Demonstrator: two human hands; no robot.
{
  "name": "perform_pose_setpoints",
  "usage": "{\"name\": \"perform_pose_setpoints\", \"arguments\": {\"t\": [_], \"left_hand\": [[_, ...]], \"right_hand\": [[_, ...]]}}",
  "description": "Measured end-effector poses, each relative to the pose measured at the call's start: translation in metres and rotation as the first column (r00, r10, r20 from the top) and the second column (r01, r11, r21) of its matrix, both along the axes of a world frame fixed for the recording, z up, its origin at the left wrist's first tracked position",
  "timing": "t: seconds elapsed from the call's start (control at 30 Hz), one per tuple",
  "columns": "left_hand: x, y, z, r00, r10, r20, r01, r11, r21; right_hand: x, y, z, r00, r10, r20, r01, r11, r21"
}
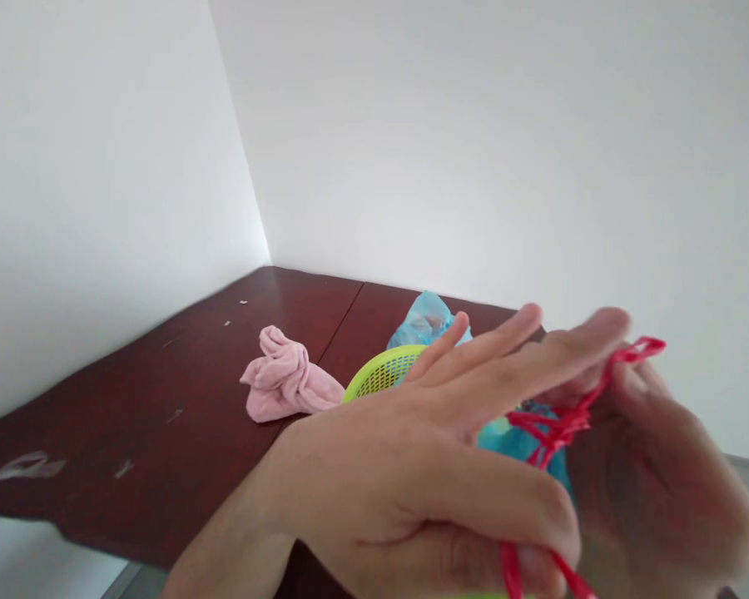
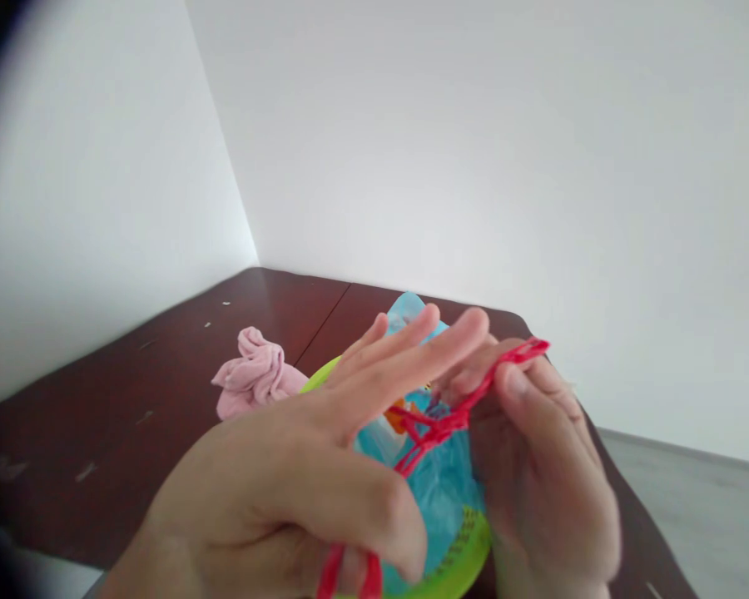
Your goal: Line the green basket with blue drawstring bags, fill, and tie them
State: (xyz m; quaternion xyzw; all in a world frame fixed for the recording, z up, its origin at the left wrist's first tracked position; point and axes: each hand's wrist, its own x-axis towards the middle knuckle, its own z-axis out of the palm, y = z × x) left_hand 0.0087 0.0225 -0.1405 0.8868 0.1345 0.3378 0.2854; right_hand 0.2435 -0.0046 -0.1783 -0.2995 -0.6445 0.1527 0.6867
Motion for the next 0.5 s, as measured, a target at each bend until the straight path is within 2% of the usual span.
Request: {"name": "perform_pose_setpoints", "arguments": {"t": [0.03,0.1,0.17,0.3,0.43,0.5], "left_hand": [[0.000,0.005,0.000,1.000,0.011,0.006,-0.011,1.000,0.019],[0.000,0.014,0.001,1.000,0.018,0.016,-0.019,0.998,0.066],[-0.001,0.021,0.001,0.999,0.040,-0.005,-0.039,0.992,0.124],[-0.012,0.031,0.000,0.987,0.127,-0.094,-0.105,0.972,0.208],[-0.027,0.039,-0.005,0.967,0.169,-0.190,-0.140,0.978,0.158],[-0.033,0.040,-0.009,0.959,0.167,-0.228,-0.145,0.983,0.112]], "right_hand": [[0.008,0.013,0.001,0.985,0.114,-0.132,-0.121,0.992,-0.044],[0.027,0.033,0.004,0.909,0.190,-0.372,-0.224,0.973,-0.049],[0.048,0.043,0.004,0.855,0.194,-0.480,-0.211,0.977,0.019],[0.072,0.045,0.001,0.773,0.231,-0.591,-0.207,0.972,0.110],[0.074,0.044,0.001,0.661,0.219,-0.717,-0.117,0.975,0.191],[0.072,0.042,0.004,0.650,0.218,-0.728,-0.102,0.974,0.200]]}}
